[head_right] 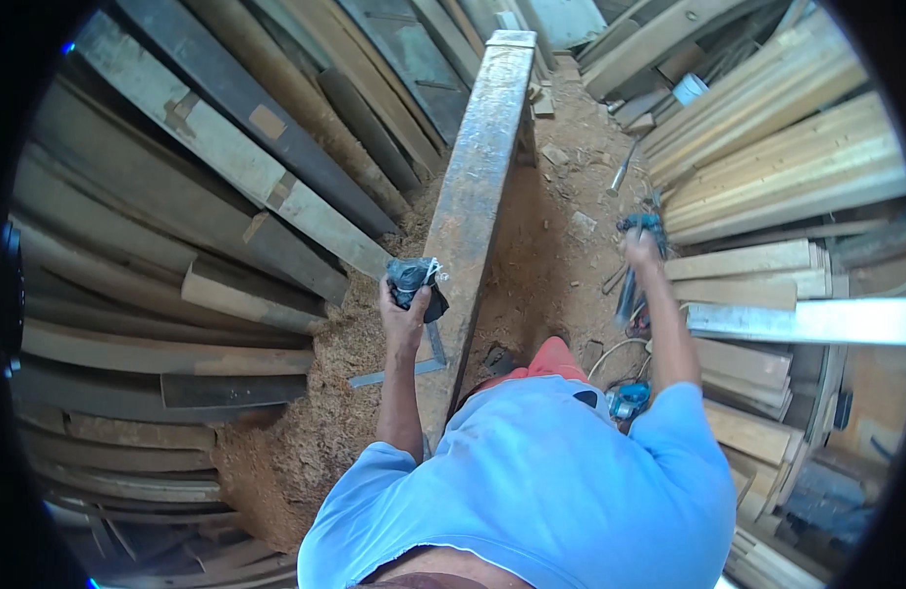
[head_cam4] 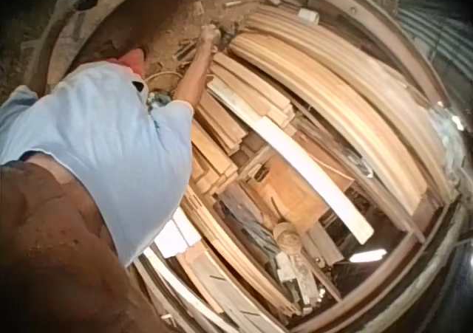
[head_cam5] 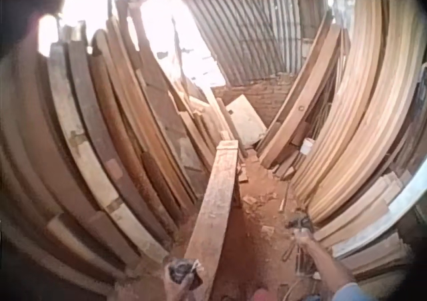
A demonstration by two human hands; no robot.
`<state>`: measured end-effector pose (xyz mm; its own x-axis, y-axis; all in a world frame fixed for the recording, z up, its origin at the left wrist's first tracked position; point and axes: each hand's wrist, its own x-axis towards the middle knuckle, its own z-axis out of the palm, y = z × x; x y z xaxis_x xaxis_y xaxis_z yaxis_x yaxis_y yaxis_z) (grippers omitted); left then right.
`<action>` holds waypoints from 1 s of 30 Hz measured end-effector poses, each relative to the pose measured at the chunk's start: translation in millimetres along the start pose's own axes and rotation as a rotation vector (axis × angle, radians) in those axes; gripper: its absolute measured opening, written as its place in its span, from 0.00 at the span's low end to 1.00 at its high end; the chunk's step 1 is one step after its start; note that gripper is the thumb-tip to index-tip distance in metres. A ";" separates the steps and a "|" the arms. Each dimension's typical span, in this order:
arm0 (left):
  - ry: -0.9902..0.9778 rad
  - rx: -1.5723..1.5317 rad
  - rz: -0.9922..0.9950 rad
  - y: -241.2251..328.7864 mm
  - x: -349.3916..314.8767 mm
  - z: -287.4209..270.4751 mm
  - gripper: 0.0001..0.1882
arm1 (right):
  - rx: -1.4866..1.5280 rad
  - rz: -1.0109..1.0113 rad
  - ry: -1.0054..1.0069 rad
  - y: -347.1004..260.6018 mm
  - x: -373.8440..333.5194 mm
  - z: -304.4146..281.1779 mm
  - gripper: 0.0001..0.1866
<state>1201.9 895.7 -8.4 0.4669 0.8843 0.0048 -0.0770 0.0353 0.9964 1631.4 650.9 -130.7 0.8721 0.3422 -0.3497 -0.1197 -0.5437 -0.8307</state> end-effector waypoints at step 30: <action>0.320 -0.488 0.041 23.2 6.7 55.0 0.38 | 0.278 -0.279 -1.231 -281.9 -139.1 172.3 0.07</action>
<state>1251.7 876.9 19.4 0.1714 0.9835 -0.0584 -0.5217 0.1409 0.8414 1462.1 888.6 77.5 -0.1070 0.9751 -0.1941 -0.2294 -0.2141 -0.9495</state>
